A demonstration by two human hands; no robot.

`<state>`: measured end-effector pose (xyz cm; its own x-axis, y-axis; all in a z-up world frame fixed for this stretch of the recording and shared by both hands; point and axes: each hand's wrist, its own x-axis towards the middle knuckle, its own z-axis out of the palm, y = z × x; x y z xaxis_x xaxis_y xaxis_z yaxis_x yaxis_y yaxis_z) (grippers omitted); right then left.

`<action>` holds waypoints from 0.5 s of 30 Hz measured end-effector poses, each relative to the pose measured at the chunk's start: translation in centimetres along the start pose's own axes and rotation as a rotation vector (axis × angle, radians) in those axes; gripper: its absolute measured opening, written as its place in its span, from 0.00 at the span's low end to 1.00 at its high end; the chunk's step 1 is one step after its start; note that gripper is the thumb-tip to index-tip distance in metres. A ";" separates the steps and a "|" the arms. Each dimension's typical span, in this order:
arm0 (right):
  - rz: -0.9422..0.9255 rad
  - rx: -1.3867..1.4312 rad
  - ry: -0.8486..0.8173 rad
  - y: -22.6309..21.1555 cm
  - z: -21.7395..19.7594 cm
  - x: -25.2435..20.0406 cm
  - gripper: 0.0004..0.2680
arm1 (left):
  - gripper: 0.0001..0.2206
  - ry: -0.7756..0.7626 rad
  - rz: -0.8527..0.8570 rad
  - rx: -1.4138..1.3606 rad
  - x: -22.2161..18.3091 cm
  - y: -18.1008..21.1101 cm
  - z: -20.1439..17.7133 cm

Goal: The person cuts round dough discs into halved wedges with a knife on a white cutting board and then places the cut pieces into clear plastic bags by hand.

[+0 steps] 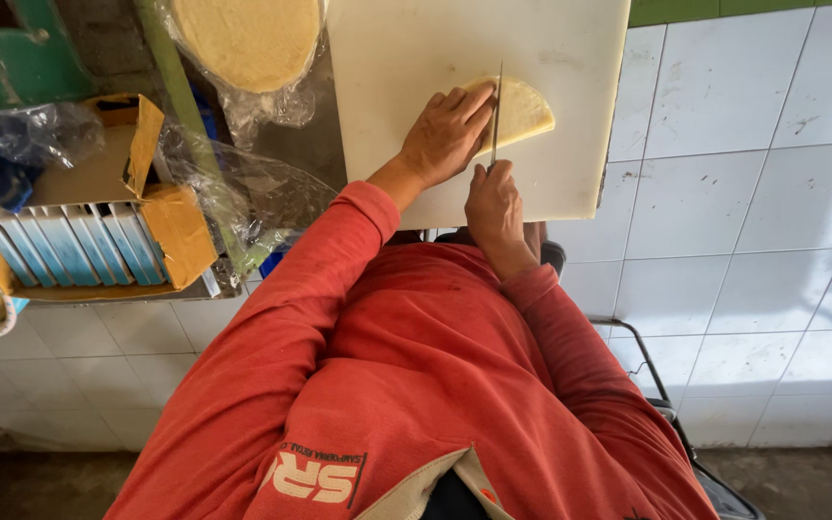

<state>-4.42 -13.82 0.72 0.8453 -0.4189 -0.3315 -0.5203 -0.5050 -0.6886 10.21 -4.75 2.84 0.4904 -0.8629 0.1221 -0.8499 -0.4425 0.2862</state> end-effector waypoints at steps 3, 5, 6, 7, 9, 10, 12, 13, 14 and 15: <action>0.019 0.021 -0.009 -0.1 0.2 0.1 0.12 | 0.18 -0.039 -0.006 -0.027 0.2 -0.1 -0.1; 0.037 0.000 -0.026 -0.3 0.4 0.3 0.12 | 0.19 -0.068 0.000 -0.036 0.2 -0.3 -0.2; 0.046 -0.012 -0.036 -0.3 0.5 0.4 0.12 | 0.19 -0.083 0.003 -0.042 0.2 -0.3 -0.2; 0.075 -0.005 -0.061 -0.3 0.5 0.5 0.12 | 0.18 -0.100 0.001 -0.051 0.1 -0.4 -0.2; 0.128 0.005 -0.112 -0.3 0.4 0.7 0.12 | 0.15 -0.130 -0.005 -0.069 0.1 -0.5 -0.2; 0.138 0.001 -0.122 -0.4 0.4 0.7 0.12 | 0.15 -0.145 -0.001 -0.040 0.0 -0.5 -0.1; 0.158 -0.006 -0.143 -0.6 0.3 0.8 0.11 | 0.15 -0.174 0.009 0.018 0.1 -0.6 -0.1; 0.153 -0.012 -0.142 -0.8 0.2 0.9 0.11 | 0.14 -0.198 0.010 0.026 0.2 -0.7 0.0; 0.152 -0.018 -0.142 -0.9 0.2 0.9 0.11 | 0.12 -0.223 0.012 0.031 0.3 -0.7 0.0; 0.150 -0.024 -0.142 -1.1 0.2 0.8 0.11 | 0.11 -0.248 0.014 0.036 0.3 -0.8 0.1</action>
<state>-3.12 -13.50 1.09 0.7657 -0.3815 -0.5178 -0.6432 -0.4636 -0.6094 11.02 -4.68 2.53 0.4199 -0.9005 -0.1126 -0.8648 -0.4347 0.2513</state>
